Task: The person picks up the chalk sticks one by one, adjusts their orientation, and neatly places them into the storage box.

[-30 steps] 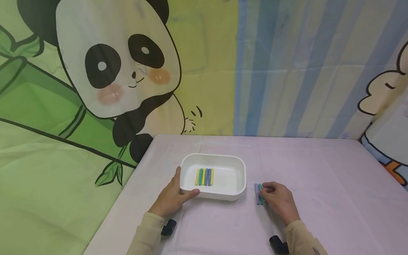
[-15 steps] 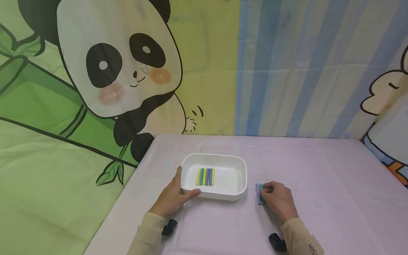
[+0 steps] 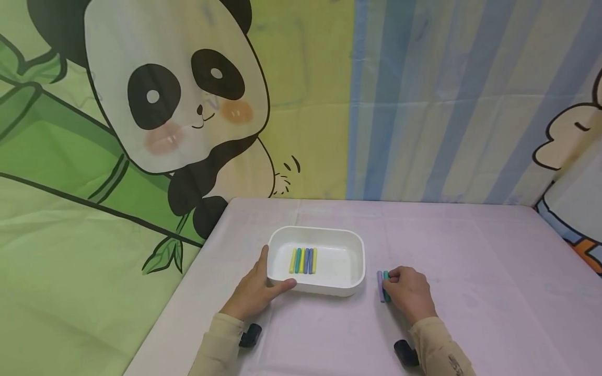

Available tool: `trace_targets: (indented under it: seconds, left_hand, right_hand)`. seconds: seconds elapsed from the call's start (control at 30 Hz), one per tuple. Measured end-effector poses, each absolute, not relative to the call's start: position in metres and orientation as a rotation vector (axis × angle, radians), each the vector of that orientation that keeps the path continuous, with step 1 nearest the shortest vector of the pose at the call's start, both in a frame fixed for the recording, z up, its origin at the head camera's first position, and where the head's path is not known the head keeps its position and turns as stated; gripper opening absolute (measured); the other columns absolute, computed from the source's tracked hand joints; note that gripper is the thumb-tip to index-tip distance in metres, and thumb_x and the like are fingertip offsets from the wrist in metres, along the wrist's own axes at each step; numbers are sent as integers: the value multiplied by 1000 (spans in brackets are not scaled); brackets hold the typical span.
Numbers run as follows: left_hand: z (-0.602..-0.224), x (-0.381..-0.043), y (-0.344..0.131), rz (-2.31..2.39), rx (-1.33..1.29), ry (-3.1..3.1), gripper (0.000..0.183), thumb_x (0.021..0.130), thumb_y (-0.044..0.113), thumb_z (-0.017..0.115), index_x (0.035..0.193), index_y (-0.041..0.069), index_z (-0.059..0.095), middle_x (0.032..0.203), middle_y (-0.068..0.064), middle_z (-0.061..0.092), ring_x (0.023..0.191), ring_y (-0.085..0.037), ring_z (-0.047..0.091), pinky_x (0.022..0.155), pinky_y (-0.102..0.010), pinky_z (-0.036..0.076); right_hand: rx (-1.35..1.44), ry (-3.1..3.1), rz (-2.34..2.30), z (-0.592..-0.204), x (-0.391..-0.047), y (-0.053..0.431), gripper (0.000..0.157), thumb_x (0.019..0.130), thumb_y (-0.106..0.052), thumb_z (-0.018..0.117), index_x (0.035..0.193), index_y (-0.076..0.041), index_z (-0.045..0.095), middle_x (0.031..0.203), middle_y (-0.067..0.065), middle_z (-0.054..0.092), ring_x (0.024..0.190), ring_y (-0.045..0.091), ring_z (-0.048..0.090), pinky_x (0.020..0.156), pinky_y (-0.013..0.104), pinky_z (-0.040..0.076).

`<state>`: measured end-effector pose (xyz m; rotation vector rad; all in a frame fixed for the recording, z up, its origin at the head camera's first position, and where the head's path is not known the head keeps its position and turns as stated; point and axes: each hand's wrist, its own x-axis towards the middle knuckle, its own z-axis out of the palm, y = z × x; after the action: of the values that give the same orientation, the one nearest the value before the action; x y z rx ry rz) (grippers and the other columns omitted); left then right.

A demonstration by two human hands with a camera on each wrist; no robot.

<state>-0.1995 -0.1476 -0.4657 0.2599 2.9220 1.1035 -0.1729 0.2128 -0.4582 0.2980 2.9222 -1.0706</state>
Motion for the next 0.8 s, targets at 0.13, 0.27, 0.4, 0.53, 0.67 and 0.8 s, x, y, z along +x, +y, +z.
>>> trace_targets:
  seconds: [0.13, 0.27, 0.4, 0.53, 0.67, 0.8]
  left_hand:
    - [-466, -199, -148, 1100, 254, 2923, 131, 72, 85, 65, 165, 17, 1, 163, -9, 30, 140, -32, 42, 111, -53, 38]
    - [-465, -199, -147, 1106, 249, 2918, 131, 72, 84, 66, 165, 16, 2, 163, -10, 30, 141, -33, 42, 111, -54, 38]
    - [-464, -199, -147, 1116, 253, 2912, 131, 73, 83, 67, 165, 15, 3, 164, -12, 29, 142, -34, 41, 111, -55, 37]
    - [-464, -199, -147, 1117, 266, 2918, 130, 74, 82, 66, 164, 14, 3, 163, -12, 30, 141, -34, 42, 111, -54, 38]
    - [-464, -199, -148, 1112, 266, 2918, 130, 74, 83, 66, 164, 14, 3, 164, -12, 29, 141, -33, 41, 111, -54, 37]
    - [-465, -199, -148, 1114, 259, 2912, 131, 73, 83, 66, 164, 14, 3, 164, -12, 29, 142, -34, 41, 111, -54, 37]
  right_hand:
    - [293, 2942, -1039, -456, -174, 212, 36, 89, -15, 67, 112, 12, 68, 95, 14, 73, 83, 25, 64, 70, 41, 56]
    - [299, 2931, -1042, -455, -173, 212, 36, 88, -15, 68, 112, 13, 68, 96, 15, 72, 82, 25, 63, 68, 40, 55]
    - [322, 2895, -1077, -456, -174, 214, 38, 89, -17, 69, 115, 11, 68, 99, 15, 73, 83, 24, 64, 67, 37, 55]
    - [312, 2882, -1106, -457, -174, 219, 39, 89, -21, 70, 115, 9, 69, 102, 16, 73, 86, 24, 64, 68, 37, 55]
    - [334, 2839, -1147, -457, -175, 222, 43, 90, -25, 70, 118, 8, 69, 106, 18, 72, 85, 22, 65, 67, 35, 54]
    - [368, 2754, -1222, -457, -175, 226, 49, 92, -30, 69, 124, 7, 66, 106, 16, 71, 83, 19, 65, 68, 34, 54]
